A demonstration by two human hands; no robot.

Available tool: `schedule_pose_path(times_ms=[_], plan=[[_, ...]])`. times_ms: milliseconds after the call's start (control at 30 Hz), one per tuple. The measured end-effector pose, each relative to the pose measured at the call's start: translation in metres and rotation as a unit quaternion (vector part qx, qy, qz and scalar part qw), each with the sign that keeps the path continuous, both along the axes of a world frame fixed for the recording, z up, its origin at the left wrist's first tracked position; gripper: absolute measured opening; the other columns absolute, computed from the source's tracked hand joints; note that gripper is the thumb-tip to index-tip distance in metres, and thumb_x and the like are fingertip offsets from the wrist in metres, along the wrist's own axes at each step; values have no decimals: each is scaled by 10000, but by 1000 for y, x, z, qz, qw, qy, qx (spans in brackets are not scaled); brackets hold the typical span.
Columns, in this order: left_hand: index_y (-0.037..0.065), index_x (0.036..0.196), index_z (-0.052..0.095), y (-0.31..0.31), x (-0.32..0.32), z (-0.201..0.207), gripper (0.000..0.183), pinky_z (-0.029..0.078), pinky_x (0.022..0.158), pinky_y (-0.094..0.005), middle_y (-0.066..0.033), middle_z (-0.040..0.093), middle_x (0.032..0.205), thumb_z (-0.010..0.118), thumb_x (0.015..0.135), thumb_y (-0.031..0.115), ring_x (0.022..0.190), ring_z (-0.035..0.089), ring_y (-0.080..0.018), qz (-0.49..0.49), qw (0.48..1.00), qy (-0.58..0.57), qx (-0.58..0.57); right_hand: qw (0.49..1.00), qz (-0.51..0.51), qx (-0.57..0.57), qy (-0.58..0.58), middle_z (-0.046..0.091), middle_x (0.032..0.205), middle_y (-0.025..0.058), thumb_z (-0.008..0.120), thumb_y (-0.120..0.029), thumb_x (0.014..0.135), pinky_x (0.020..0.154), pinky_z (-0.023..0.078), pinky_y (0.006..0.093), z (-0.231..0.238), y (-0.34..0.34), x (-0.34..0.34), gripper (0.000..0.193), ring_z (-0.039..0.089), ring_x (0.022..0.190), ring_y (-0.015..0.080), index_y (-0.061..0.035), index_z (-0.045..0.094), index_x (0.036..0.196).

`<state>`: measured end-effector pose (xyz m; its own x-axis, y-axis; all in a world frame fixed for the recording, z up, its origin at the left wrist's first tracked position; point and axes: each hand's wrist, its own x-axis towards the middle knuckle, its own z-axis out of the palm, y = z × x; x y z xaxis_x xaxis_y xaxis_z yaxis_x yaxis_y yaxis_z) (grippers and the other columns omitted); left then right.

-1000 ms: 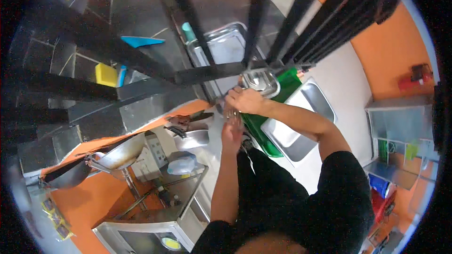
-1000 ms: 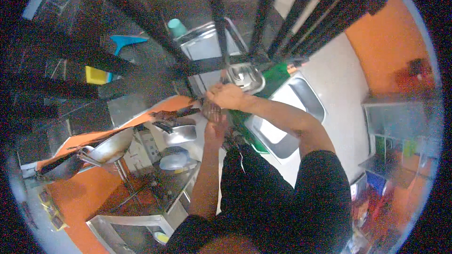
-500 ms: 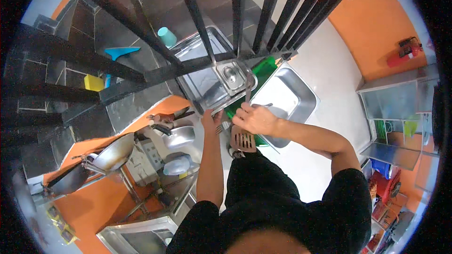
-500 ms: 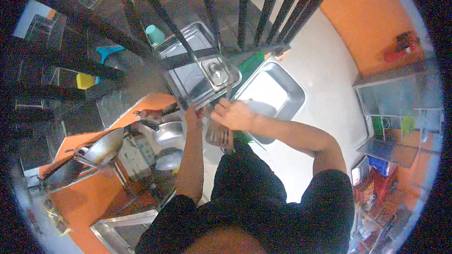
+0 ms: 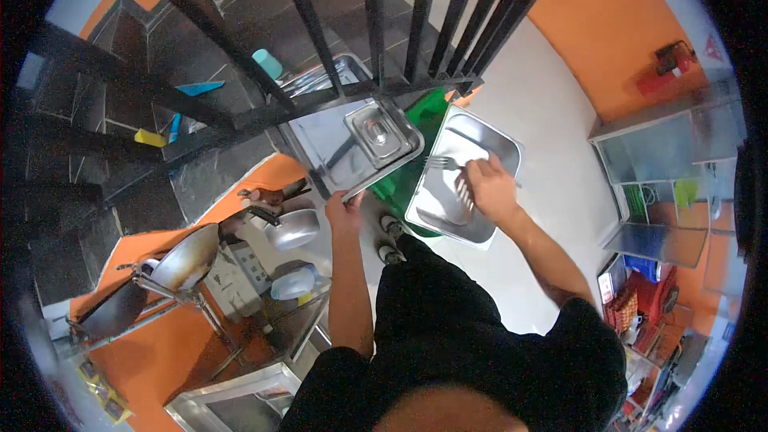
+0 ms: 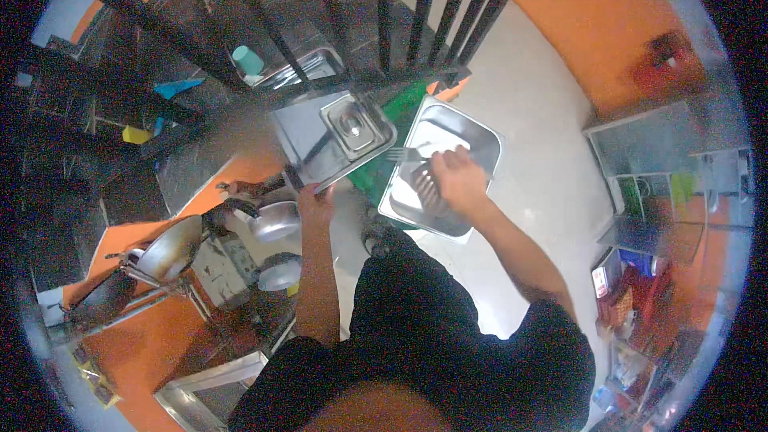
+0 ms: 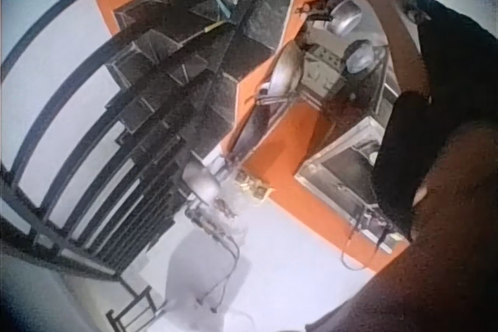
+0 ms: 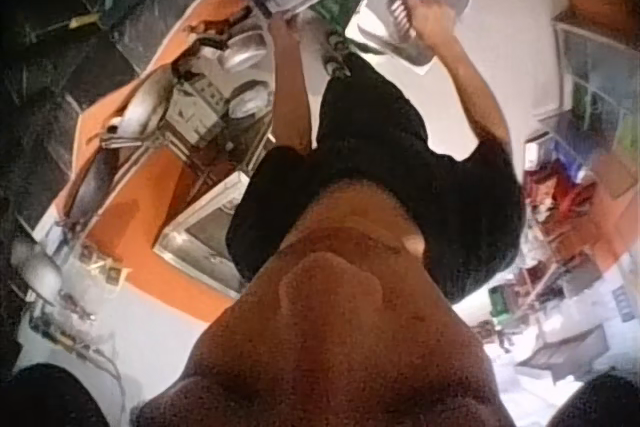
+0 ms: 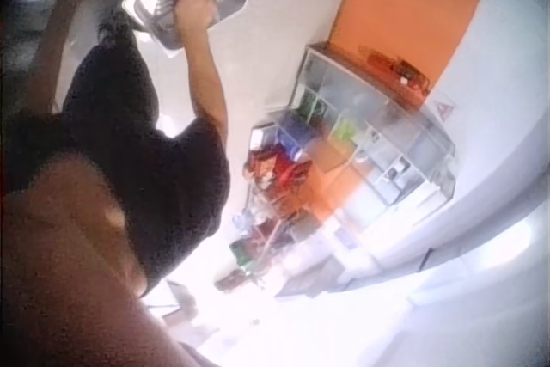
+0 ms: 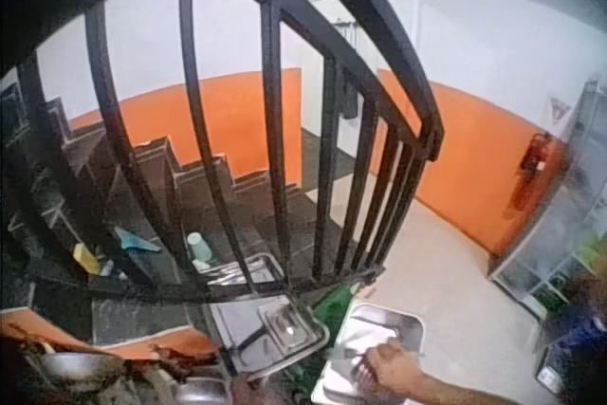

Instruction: The person washes various kitchen items including bowls, plates, and a large metal pot in a industrial sink using a sponge and a spray nozzle before storing them in a cabinet.

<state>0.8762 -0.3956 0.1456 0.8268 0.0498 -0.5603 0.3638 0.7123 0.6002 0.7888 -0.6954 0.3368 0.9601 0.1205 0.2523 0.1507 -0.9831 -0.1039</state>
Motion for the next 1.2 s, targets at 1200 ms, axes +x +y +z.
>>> schedule_pose_path(times_ms=[1200], plan=[[-114,979,506,62,-141,-17,248,527,805,-336,-209,541,1030,501,826,81,927,563,-302,-227,868,-211,388,258,-497,791,-248,605,895,207,564,31,716,640,578,415,-137,-11,-394,399,661,726,316,113,492,1100]])
